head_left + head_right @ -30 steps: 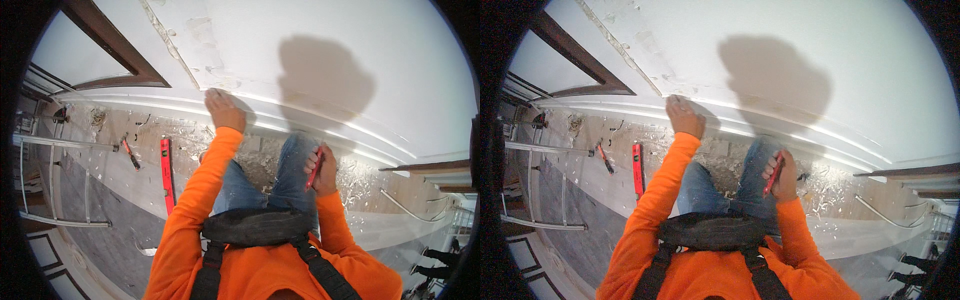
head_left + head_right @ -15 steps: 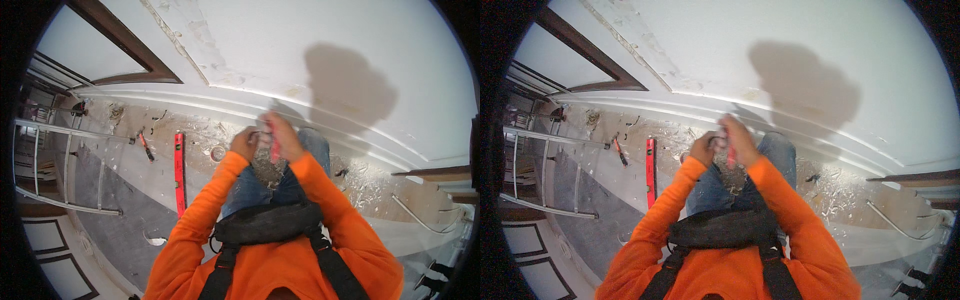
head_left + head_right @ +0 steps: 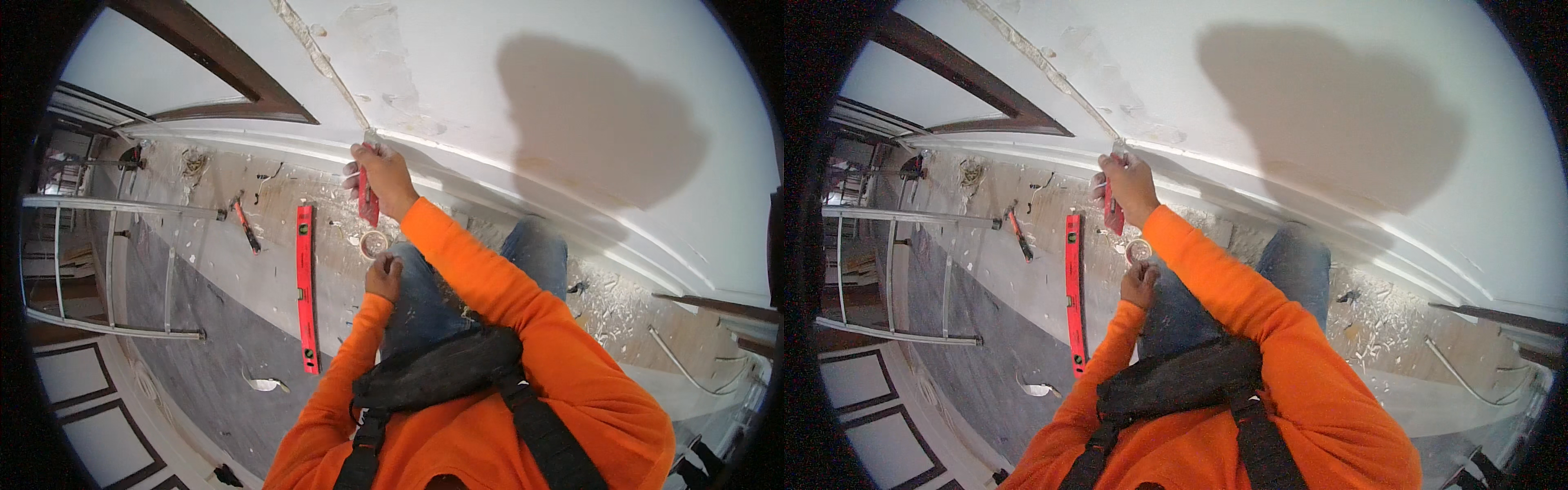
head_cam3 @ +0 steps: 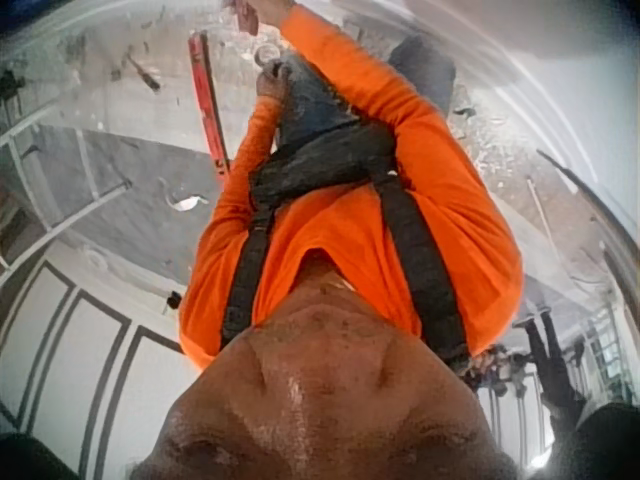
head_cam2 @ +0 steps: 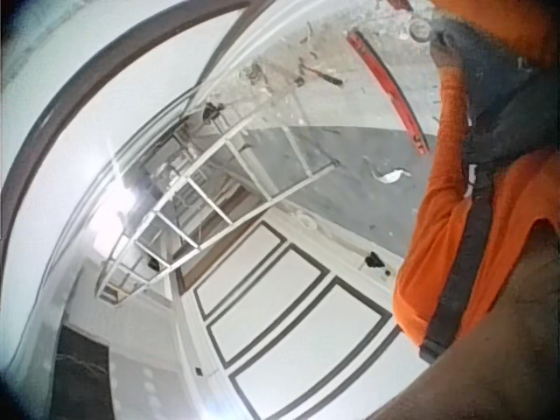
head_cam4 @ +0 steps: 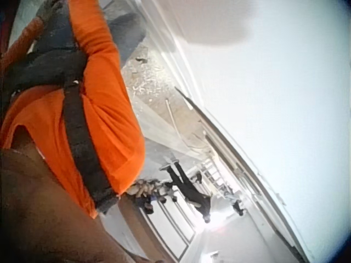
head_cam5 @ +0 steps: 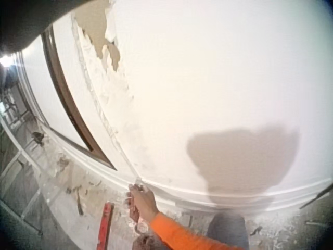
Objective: The person uses a level to mark a horizontal line on a wall, then uses a scraper by hand to remove debris or excess material from a vertical seam in the wall surface, periodically re-checking the horizontal alignment with the level.
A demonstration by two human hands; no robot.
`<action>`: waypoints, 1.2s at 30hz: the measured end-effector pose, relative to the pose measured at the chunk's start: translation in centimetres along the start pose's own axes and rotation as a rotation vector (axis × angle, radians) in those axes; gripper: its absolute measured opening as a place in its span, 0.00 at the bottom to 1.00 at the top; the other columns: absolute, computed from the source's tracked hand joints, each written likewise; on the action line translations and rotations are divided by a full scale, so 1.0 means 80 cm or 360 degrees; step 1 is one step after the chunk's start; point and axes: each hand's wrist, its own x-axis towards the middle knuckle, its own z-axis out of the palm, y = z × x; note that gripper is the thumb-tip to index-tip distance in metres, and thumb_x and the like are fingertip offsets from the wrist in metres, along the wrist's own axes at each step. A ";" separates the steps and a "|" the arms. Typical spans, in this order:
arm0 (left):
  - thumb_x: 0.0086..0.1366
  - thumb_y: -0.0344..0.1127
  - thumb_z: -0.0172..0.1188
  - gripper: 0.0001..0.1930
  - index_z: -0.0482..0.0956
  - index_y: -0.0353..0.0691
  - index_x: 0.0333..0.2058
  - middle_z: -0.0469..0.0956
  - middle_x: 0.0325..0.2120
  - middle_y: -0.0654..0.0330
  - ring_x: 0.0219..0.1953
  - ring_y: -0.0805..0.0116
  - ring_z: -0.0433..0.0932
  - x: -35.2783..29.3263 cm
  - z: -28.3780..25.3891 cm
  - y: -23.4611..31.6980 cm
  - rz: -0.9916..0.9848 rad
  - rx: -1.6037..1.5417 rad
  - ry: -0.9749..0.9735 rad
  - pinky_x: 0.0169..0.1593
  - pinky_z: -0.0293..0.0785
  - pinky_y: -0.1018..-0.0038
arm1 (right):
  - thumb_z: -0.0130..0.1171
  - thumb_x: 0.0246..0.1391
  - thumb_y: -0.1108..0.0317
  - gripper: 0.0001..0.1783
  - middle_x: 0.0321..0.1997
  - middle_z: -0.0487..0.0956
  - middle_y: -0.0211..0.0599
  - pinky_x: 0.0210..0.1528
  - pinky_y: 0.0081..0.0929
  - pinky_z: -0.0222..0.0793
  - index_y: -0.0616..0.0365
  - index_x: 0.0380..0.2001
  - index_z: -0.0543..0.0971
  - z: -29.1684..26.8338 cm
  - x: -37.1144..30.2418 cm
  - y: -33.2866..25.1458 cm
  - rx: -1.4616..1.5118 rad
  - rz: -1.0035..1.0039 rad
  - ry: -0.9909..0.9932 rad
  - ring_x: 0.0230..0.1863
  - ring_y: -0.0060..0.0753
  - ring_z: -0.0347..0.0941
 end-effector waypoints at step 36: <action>0.62 0.41 0.56 0.14 0.78 0.37 0.40 0.81 0.35 0.47 0.38 0.49 0.80 0.006 0.044 -0.009 0.0032 0.0447 -0.0239 0.43 0.75 0.61 | 0.50 0.61 0.54 0.16 0.13 0.61 0.26 0.11 0.29 0.58 0.52 0.27 0.67 0.006 -0.011 0.014 0.0204 -0.0091 0.0010 0.09 0.27 0.60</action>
